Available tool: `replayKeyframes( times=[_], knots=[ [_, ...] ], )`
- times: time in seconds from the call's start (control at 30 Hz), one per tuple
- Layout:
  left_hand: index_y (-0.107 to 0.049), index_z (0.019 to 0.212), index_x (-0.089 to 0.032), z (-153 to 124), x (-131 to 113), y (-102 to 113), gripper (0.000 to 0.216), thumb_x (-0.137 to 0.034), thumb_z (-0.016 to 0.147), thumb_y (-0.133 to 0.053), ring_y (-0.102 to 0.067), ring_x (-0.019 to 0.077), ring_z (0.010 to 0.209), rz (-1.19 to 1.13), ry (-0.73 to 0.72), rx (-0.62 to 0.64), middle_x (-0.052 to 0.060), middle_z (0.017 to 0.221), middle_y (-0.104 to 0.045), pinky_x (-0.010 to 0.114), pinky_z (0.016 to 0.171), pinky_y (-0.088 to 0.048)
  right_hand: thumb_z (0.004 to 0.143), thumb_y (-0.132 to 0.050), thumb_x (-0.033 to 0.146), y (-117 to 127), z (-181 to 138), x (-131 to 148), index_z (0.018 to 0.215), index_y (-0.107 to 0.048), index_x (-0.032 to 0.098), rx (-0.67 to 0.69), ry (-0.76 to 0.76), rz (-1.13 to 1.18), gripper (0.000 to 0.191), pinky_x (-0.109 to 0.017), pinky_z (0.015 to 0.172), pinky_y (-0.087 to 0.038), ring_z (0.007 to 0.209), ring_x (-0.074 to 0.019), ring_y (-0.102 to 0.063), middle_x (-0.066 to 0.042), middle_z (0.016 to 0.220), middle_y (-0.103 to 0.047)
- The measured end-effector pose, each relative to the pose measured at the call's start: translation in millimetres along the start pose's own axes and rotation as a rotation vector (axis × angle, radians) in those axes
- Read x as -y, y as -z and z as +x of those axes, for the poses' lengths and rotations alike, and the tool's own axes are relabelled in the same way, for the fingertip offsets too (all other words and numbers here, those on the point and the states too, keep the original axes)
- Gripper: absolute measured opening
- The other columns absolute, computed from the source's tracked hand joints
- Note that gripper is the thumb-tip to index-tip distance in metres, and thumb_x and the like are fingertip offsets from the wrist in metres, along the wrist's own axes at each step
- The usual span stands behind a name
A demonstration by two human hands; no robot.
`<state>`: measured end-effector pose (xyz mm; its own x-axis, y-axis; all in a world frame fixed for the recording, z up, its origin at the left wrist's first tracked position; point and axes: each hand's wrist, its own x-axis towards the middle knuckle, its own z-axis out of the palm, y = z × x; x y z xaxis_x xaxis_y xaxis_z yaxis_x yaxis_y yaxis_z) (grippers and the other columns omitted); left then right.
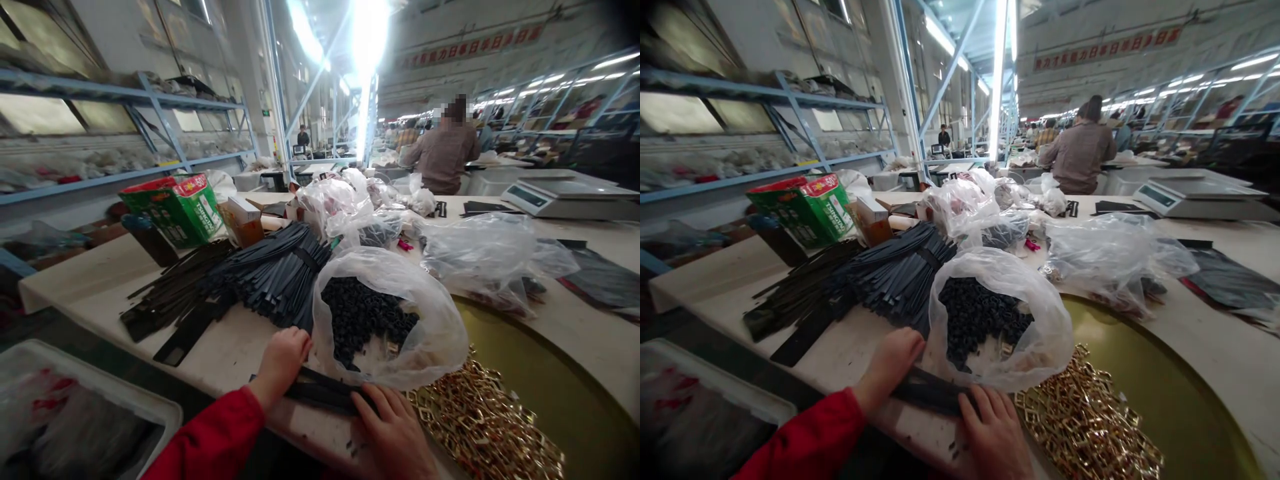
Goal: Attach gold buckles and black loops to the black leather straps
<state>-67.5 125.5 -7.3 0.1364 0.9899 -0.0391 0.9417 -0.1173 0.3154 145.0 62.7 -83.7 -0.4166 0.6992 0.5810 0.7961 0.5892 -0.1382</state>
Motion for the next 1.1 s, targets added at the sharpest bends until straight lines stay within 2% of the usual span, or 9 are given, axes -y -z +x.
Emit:
replayKeyframes(
  times=[0.13,0.27,0.47,0.67,0.77,0.9,0.97,1.03,1.1],
  knots=[
    [-0.060,0.077,-0.012,27,19,1,0.015,-0.027,0.077,-0.058,-0.060,0.0259,0.080,-0.067,0.179,0.013,0.011,0.077,-0.063,0.034,0.071,-0.040,0.087,-0.045,0.031,3,-1,-1,0.105,-0.061,0.022,0.018,-0.001,-0.016,0.026,-0.038,0.082,-0.035,0.088,-0.0239,-0.058,-0.007,0.099,-0.068],
    [-0.058,0.070,-0.013,37,28,-3,0.019,-0.030,0.078,-0.060,-0.059,0.0165,0.068,-0.239,0.268,0.048,0.002,0.067,-0.061,0.030,0.066,-0.043,0.087,-0.043,0.029,7,-1,3,0.106,-0.060,0.022,0.005,-0.047,0.002,0.026,-0.038,0.085,-0.034,0.091,-0.0234,-0.057,-0.006,0.102,-0.067],
    [-0.053,0.073,-0.014,32,28,34,0.021,-0.032,0.082,-0.053,-0.058,0.0106,0.055,-0.672,0.330,-0.047,-0.003,0.060,-0.057,0.022,0.054,-0.045,0.086,-0.045,0.026,10,0,8,0.108,-0.059,0.022,-0.008,-0.072,0.001,0.026,-0.037,0.086,-0.036,0.093,-0.0227,-0.056,-0.007,0.104,-0.065],
    [-0.048,0.078,-0.015,-14,-14,61,0.018,-0.030,0.074,-0.056,-0.066,0.0155,0.072,-1.085,0.310,-0.100,0.005,0.075,-0.063,0.024,0.064,-0.050,0.083,-0.052,0.026,19,1,12,0.110,-0.058,0.021,-0.013,-0.109,0.067,0.028,-0.041,0.088,-0.036,0.096,-0.0259,-0.055,-0.009,0.107,-0.064],
    [-0.049,0.081,-0.014,-54,-41,43,0.025,-0.034,0.070,-0.061,-0.066,0.0176,0.073,-1.221,0.308,-0.055,0.006,0.079,-0.064,0.028,0.066,-0.052,0.084,-0.049,0.037,35,7,19,0.113,-0.052,0.016,-0.029,-0.319,0.383,0.036,-0.037,0.079,-0.043,0.090,-0.0245,-0.057,-0.011,0.102,-0.063],
    [-0.049,0.085,-0.017,-109,-65,0,0.032,-0.042,0.070,-0.063,-0.065,0.0170,0.078,-1.479,0.390,0.000,0.004,0.087,-0.064,0.027,0.070,-0.051,0.087,-0.037,0.046,52,15,24,0.079,-0.051,0.018,0.118,-0.630,0.926,0.032,-0.023,0.050,-0.039,0.052,-0.0122,-0.047,0.003,0.058,-0.050],
    [-0.051,0.081,-0.016,-127,-70,-13,0.038,-0.054,0.077,-0.051,-0.063,0.0161,0.068,-1.395,0.369,0.188,0.005,0.080,-0.064,0.025,0.059,-0.049,0.085,-0.041,0.049,56,17,21,0.069,-0.046,0.019,0.207,-0.674,1.049,0.034,-0.021,0.046,-0.034,0.047,-0.0100,-0.039,0.007,0.052,-0.039],
    [-0.055,0.074,-0.016,-132,-70,-11,0.042,-0.056,0.080,-0.043,-0.061,0.0163,0.062,-1.124,0.133,0.310,0.006,0.071,-0.064,0.027,0.058,-0.047,0.083,-0.045,0.048,59,17,16,0.068,-0.045,0.019,0.276,-0.655,1.070,0.033,-0.021,0.047,-0.032,0.049,-0.0095,-0.037,0.007,0.053,-0.038],
    [-0.060,0.081,-0.018,-125,-69,0,0.030,-0.045,0.083,-0.045,-0.059,0.0205,0.086,-0.799,-0.104,0.127,0.008,0.088,-0.064,0.030,0.080,-0.044,0.083,-0.047,0.045,62,19,13,0.067,-0.046,0.019,0.336,-0.589,1.053,0.030,-0.021,0.050,-0.034,0.052,-0.0096,-0.039,0.006,0.055,-0.040]
  ],
)
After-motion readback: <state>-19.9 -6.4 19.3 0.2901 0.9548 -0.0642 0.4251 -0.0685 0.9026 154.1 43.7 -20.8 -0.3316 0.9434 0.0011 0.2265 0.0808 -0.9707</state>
